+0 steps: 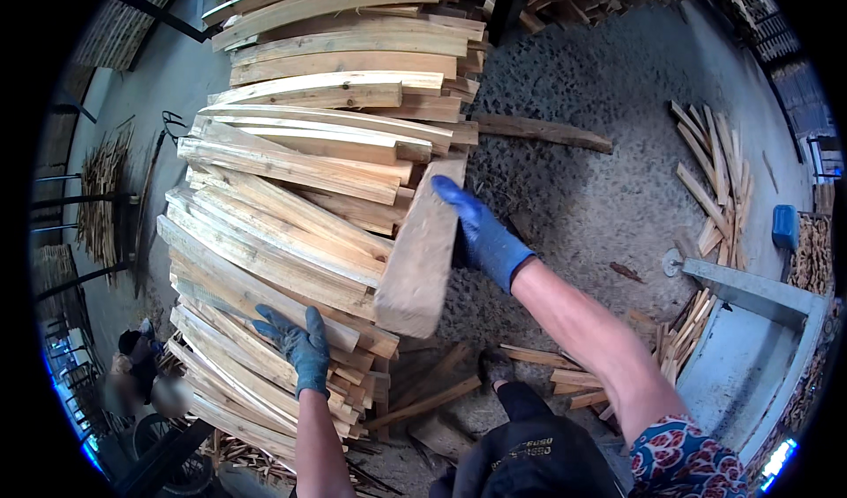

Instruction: The person picks up wooden planks from a pile on the floor and stacks them onto a metal rack. They handle the planks one by one or in small groups, arranging them neatly on the rack.

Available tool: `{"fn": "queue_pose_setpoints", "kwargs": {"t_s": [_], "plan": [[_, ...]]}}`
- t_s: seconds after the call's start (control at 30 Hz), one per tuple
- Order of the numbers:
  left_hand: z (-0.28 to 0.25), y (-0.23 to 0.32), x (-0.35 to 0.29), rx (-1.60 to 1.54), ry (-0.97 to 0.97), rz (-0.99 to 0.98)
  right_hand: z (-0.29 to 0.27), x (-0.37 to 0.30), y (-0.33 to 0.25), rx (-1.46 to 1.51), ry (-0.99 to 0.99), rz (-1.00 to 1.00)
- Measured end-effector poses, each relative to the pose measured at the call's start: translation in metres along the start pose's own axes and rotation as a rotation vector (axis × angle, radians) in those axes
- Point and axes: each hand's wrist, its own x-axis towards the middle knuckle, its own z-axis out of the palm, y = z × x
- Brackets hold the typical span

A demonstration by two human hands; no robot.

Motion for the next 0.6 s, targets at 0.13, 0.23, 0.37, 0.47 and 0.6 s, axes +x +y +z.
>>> {"fn": "queue_pose_setpoints", "kwargs": {"t_s": [0.13, 0.23, 0.37, 0.47, 0.6], "plan": [[-0.007, 0.012, 0.0, -0.061, -0.017, -0.043, -0.034, -0.024, 0.003, -0.021, 0.108, -0.048], [-0.011, 0.004, -0.003, -0.027, -0.015, -0.076, -0.091, -0.059, 0.025, 0.022, 0.206, 0.051], [-0.012, 0.012, -0.004, -0.035, -0.049, -0.075, -0.125, -0.109, 0.05, 0.077, 0.443, 0.052], [-0.01, 0.008, -0.002, -0.028, -0.062, -0.077, -0.108, -0.088, 0.065, 0.173, 0.466, 0.115], [-0.004, 0.006, 0.005, -0.073, -0.05, -0.021, -0.01, -0.015, 0.059, -0.028, 0.232, 0.067]]}}
